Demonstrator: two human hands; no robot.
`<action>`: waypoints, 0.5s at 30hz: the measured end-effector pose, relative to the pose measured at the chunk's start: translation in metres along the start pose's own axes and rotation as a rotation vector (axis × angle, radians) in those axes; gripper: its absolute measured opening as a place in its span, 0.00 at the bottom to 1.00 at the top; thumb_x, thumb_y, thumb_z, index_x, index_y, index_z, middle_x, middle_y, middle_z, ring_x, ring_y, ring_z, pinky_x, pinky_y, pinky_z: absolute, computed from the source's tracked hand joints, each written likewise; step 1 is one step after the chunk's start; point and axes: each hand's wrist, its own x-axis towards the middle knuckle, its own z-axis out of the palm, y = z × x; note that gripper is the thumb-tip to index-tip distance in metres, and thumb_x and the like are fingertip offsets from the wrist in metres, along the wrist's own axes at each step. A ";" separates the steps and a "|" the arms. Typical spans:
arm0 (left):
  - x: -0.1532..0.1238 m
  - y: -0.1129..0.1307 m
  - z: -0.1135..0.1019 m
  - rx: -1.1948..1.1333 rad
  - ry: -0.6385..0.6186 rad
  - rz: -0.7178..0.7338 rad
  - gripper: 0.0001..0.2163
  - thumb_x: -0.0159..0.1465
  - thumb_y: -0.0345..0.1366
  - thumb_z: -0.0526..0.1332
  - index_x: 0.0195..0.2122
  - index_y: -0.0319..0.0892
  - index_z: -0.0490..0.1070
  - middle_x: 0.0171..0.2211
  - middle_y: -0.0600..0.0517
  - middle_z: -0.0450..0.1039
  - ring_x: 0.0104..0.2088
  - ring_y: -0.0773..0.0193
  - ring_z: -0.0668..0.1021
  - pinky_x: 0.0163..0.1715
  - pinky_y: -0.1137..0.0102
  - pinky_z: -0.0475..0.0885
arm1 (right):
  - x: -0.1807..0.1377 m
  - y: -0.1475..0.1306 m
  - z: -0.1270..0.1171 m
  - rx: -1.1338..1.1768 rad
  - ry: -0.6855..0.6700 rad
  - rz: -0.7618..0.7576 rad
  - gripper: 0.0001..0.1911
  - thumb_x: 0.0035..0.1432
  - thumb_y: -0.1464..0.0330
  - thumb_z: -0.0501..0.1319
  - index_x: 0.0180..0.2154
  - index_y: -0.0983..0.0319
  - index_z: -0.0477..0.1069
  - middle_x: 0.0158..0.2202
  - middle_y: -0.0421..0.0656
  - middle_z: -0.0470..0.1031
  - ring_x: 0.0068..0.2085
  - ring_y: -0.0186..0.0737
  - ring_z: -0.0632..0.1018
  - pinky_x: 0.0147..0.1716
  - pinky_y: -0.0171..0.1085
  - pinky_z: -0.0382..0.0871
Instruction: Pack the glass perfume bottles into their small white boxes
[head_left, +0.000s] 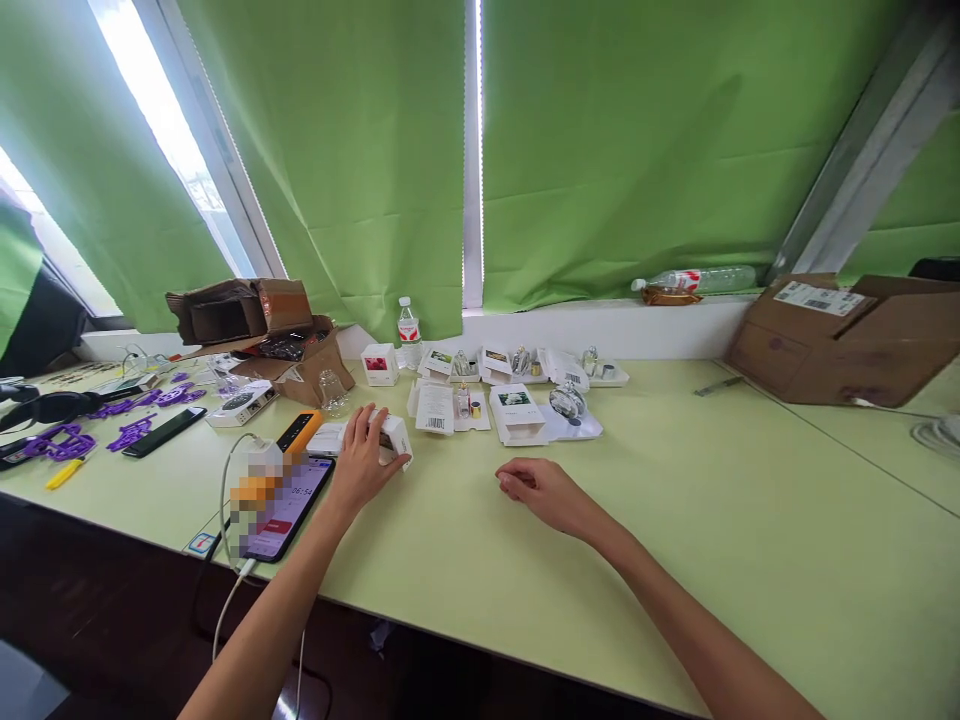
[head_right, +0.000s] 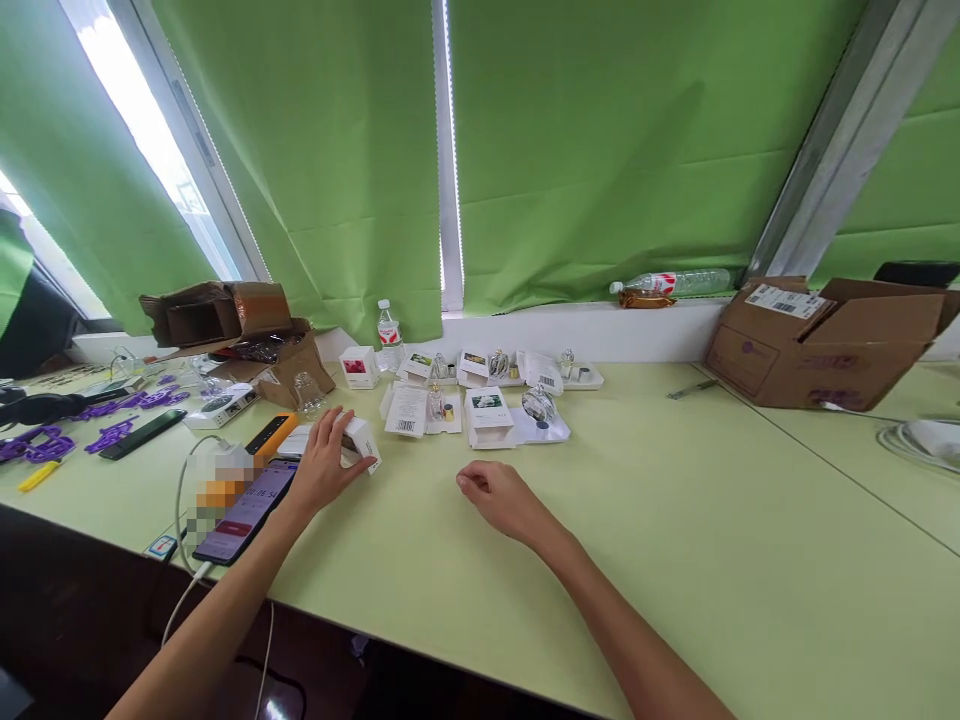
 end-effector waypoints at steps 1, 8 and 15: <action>0.003 -0.003 0.001 0.022 -0.005 -0.002 0.34 0.58 0.48 0.62 0.62 0.44 0.51 0.63 0.40 0.54 0.65 0.44 0.53 0.61 0.49 0.56 | 0.000 -0.001 0.001 -0.009 0.016 -0.007 0.16 0.59 0.57 0.53 0.31 0.61 0.72 0.26 0.40 0.72 0.27 0.36 0.69 0.26 0.35 0.60; 0.024 -0.020 0.005 0.110 -0.093 0.014 0.42 0.50 0.47 0.69 0.62 0.43 0.51 0.63 0.39 0.55 0.64 0.41 0.57 0.59 0.49 0.59 | -0.003 -0.011 0.003 -0.148 0.145 -0.074 0.18 0.63 0.59 0.49 0.34 0.60 0.73 0.27 0.41 0.74 0.27 0.39 0.70 0.27 0.36 0.60; 0.039 -0.033 0.016 0.129 -0.072 0.006 0.40 0.51 0.47 0.69 0.61 0.42 0.52 0.63 0.37 0.56 0.63 0.41 0.58 0.57 0.49 0.61 | -0.010 -0.019 0.005 -0.351 0.131 -0.133 0.17 0.65 0.62 0.47 0.31 0.58 0.70 0.26 0.42 0.74 0.27 0.40 0.71 0.28 0.37 0.58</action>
